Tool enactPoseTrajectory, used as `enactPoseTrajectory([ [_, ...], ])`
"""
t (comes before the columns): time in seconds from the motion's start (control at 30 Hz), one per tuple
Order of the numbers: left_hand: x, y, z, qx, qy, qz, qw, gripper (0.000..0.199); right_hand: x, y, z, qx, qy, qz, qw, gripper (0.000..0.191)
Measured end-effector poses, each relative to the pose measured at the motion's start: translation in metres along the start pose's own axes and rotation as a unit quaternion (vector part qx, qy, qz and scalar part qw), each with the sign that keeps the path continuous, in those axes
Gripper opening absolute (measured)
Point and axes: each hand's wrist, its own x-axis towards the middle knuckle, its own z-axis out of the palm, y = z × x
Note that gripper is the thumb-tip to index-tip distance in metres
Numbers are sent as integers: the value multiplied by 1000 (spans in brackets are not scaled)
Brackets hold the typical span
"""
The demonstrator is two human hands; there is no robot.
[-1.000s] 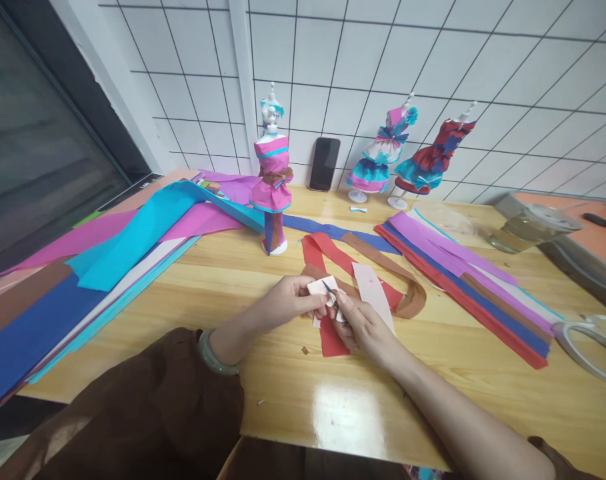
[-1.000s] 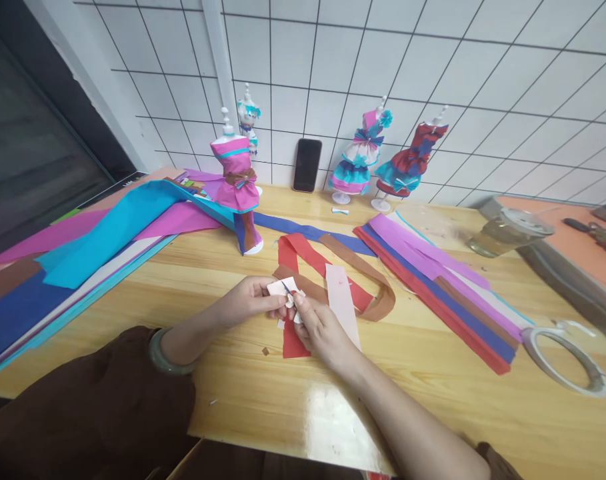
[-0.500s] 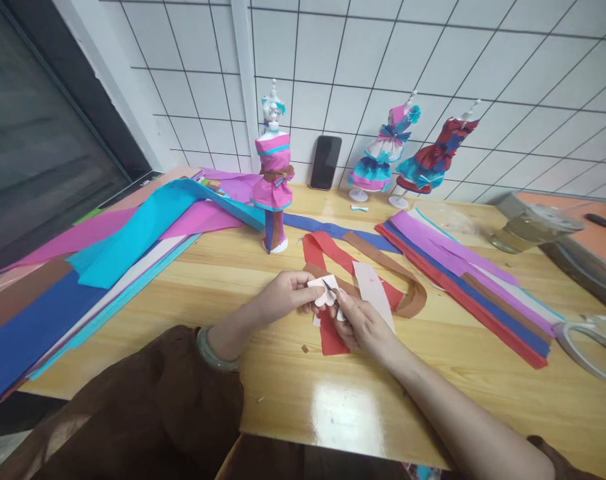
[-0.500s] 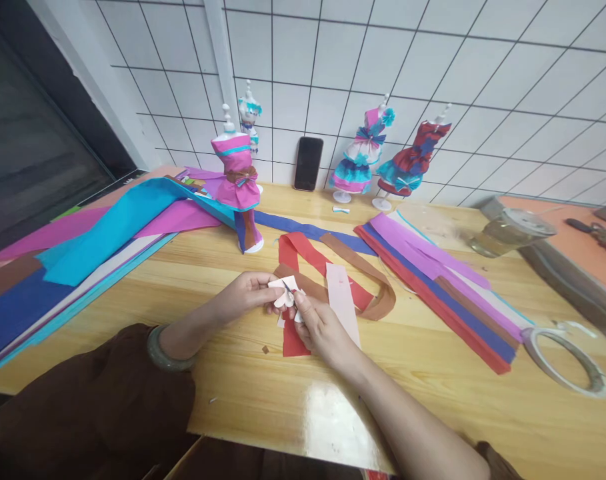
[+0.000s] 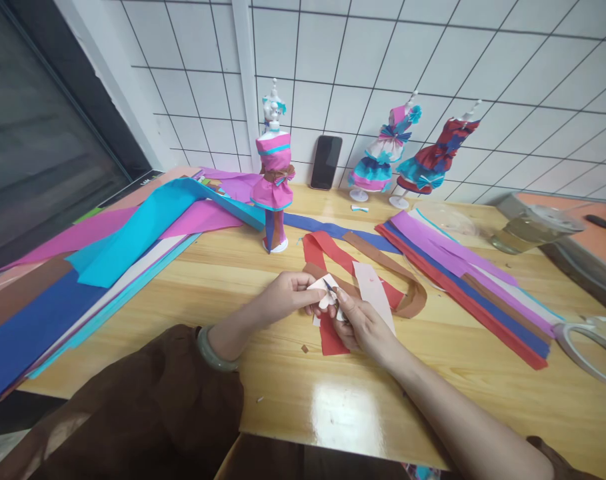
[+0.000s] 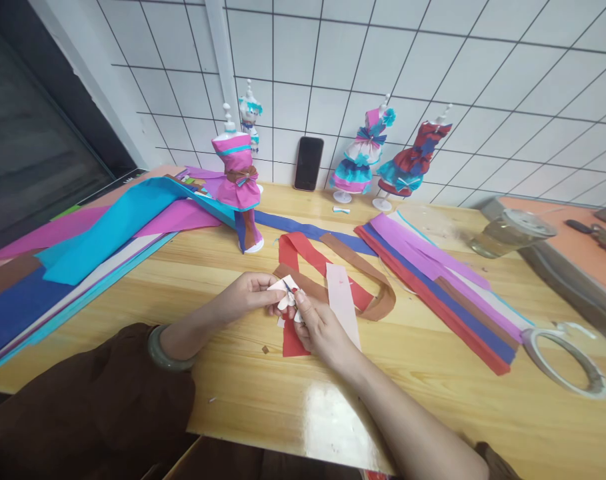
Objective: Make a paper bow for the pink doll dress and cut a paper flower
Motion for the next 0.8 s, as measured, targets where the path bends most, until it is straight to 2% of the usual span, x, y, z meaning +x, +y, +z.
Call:
enactPoseTrajectory([
  [0.47,0,-4,-1,16,12,5,1000,27,0,0,0,-12,22,5,1000,44],
  [0.8,2,-7,-2,11,20,0,1000,22,2,3,0,-3,9,-3,1000,42],
])
